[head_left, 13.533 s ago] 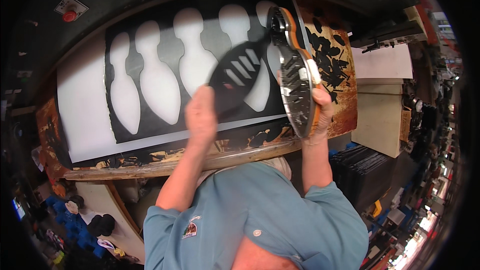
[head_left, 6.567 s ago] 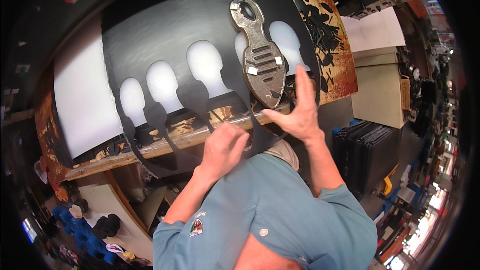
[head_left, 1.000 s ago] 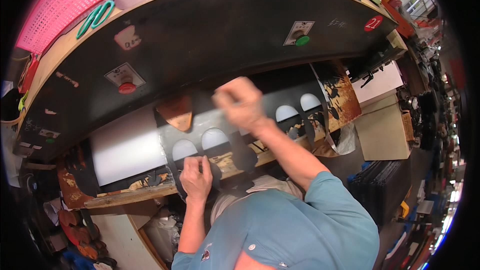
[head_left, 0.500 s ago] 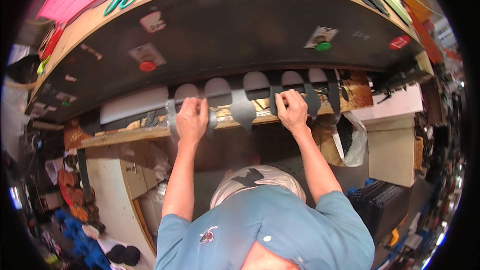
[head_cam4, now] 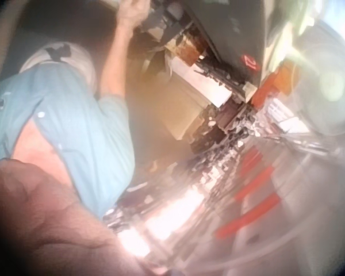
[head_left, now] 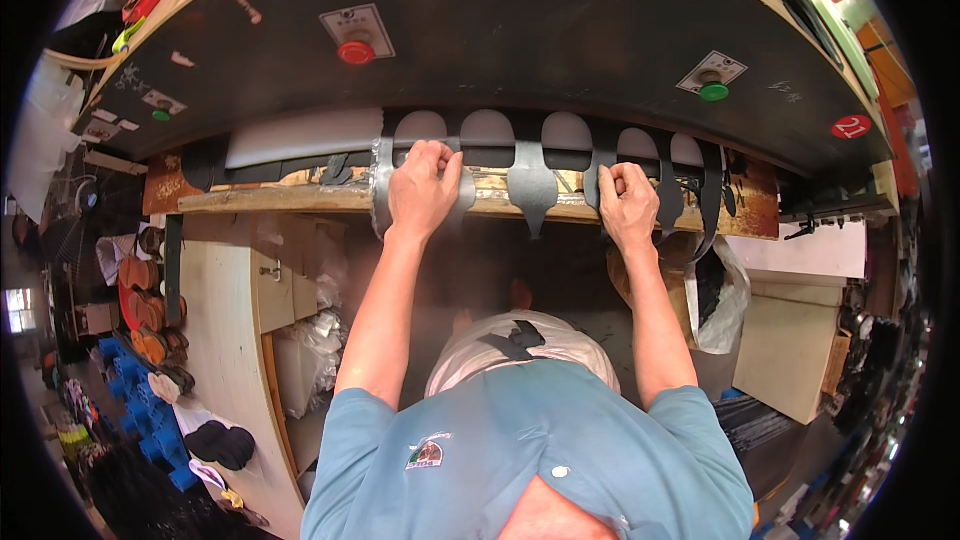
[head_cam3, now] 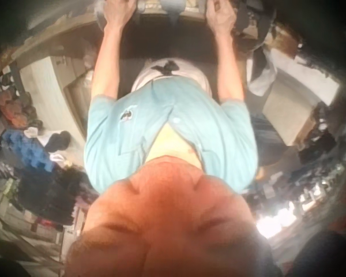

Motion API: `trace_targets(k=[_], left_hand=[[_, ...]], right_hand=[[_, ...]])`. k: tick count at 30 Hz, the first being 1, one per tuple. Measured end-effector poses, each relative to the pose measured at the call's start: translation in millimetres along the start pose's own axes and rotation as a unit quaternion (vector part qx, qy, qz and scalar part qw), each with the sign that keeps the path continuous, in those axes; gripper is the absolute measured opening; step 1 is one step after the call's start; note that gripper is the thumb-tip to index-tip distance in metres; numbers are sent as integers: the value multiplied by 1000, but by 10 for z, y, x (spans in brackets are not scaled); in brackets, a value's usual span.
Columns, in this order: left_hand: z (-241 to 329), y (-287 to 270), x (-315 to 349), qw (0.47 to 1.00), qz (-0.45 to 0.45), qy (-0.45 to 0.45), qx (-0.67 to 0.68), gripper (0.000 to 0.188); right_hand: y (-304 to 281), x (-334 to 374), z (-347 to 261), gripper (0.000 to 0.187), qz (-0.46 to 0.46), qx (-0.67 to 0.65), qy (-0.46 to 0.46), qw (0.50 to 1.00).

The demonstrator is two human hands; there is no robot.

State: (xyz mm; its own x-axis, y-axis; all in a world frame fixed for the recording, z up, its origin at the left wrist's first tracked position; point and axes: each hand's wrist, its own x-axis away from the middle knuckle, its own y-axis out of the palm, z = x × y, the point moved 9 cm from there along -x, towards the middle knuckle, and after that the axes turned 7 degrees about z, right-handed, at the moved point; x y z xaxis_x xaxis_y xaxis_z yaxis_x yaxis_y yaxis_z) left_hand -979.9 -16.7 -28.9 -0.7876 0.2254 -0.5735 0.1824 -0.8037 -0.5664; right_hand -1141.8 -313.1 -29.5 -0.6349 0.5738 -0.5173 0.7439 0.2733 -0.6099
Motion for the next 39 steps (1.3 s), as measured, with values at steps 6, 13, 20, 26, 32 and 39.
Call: trace_targets(k=[6, 13, 20, 26, 32, 39], left_hand=[[-6, 6, 83, 1000, -8, -8, -3, 17], [50, -246, 729, 996, -66, -55, 24, 14], [220, -694, 1137, 961, -248, -90, 79, 14], [-137, -1062, 682, 999, -28, -28, 22, 32], [-250, -1020, 1210, 994, -81, 24, -67, 55], [-130, -1063, 1259, 993, -84, 24, -77, 49]], right_hand=[[-34, 89, 141, 16, -10, -40, 20, 999], [-451, 518, -67, 10, 57, -58, 99, 992], [602, 434, -1208, 49, -125, -215, 1, 969], [1363, 768, -2122, 101, -197, -53, -93, 974], [1224, 1125, -2296, 96, -185, -15, -92, 978], [651, 915, -1800, 94, -261, -414, 172, 855]])
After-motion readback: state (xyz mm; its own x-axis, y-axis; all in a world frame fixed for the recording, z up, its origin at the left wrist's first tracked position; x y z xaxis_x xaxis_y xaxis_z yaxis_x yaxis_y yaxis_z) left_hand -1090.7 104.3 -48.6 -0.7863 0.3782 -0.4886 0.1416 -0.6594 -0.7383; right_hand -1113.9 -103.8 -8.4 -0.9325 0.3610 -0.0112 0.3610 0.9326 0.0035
